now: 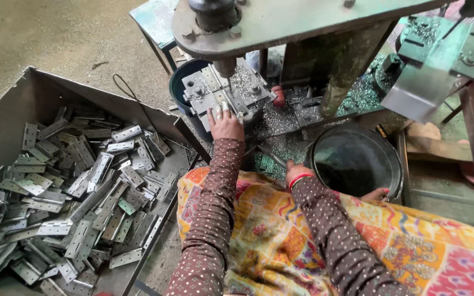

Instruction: The person sits on the floor and repeatedly places small metal brackets into a drill press, activates the machine with a lever, and removes the processed pieces. The person handles the brackets one at a time and returns them to a nearby bin.

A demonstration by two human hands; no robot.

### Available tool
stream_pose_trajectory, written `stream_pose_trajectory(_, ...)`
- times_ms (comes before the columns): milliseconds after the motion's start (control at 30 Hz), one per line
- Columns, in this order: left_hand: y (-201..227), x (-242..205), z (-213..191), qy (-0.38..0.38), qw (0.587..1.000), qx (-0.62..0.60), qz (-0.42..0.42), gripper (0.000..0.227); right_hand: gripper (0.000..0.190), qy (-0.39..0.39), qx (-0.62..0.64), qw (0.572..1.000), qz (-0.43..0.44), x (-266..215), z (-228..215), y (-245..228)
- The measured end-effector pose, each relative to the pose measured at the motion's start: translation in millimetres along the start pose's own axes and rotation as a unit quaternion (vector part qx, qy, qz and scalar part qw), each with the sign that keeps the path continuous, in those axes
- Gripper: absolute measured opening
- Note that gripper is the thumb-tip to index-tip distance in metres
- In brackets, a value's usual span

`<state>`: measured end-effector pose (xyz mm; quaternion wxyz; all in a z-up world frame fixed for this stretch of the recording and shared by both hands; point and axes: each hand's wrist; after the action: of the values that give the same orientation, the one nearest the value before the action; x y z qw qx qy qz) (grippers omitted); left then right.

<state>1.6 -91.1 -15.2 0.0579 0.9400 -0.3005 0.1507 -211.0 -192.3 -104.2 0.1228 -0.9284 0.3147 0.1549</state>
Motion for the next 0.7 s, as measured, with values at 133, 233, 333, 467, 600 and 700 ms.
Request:
stream_pose_trajectory(133, -5.0, 6.6, 6.1, -0.094, 0.996, 0.006, 0.003, 0.028, 0.033, 0.013, -0.031, 0.999, -0.012, -8.2, -40.3, -16.1)
stream_pose_trajectory(233, -4.7, 20.6, 10.1, -0.152, 0.988, 0.002, -0.006, 0.028, 0.039, 0.055, -0.034, 0.997, -0.047, -5.1, -37.8, -11.5)
stream_pose_trajectory(333, -8.6, 28.8, 9.5, -0.106, 0.994, 0.005, 0.004, 0.029, 0.032, 0.001, -0.007, 1.0, -0.013, 5.9, -4.4, -1.2)
stream_pose_trajectory(467, -9.5, 23.4, 13.3, -0.135, 0.99, 0.034, 0.001, 0.029, 0.061, -0.048, -0.051, 0.996, -0.049, 18.0, 33.2, 12.3)
stream_pose_trajectory(600, -11.0, 33.4, 13.9, -0.12, 0.993, 0.006, 0.01, 0.031, 0.052, -0.024, -0.025, 0.999, -0.013, 19.7, 7.2, 6.5)
stream_pose_trajectory(700, -16.1, 37.7, 17.9, -0.077, 0.997, -0.002, 0.014, 0.034, 0.05, 0.031, -0.027, 0.998, -0.038, 11.6, -13.8, -1.4)
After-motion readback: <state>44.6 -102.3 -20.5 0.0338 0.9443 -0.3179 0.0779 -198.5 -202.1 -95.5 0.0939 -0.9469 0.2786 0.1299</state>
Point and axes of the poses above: each hand's wrist, its own x-axis towards the middle knuckle, its own z-axis out of the palm, y = z × x, and after that the axes turned 5 degrees about -z, right-handed
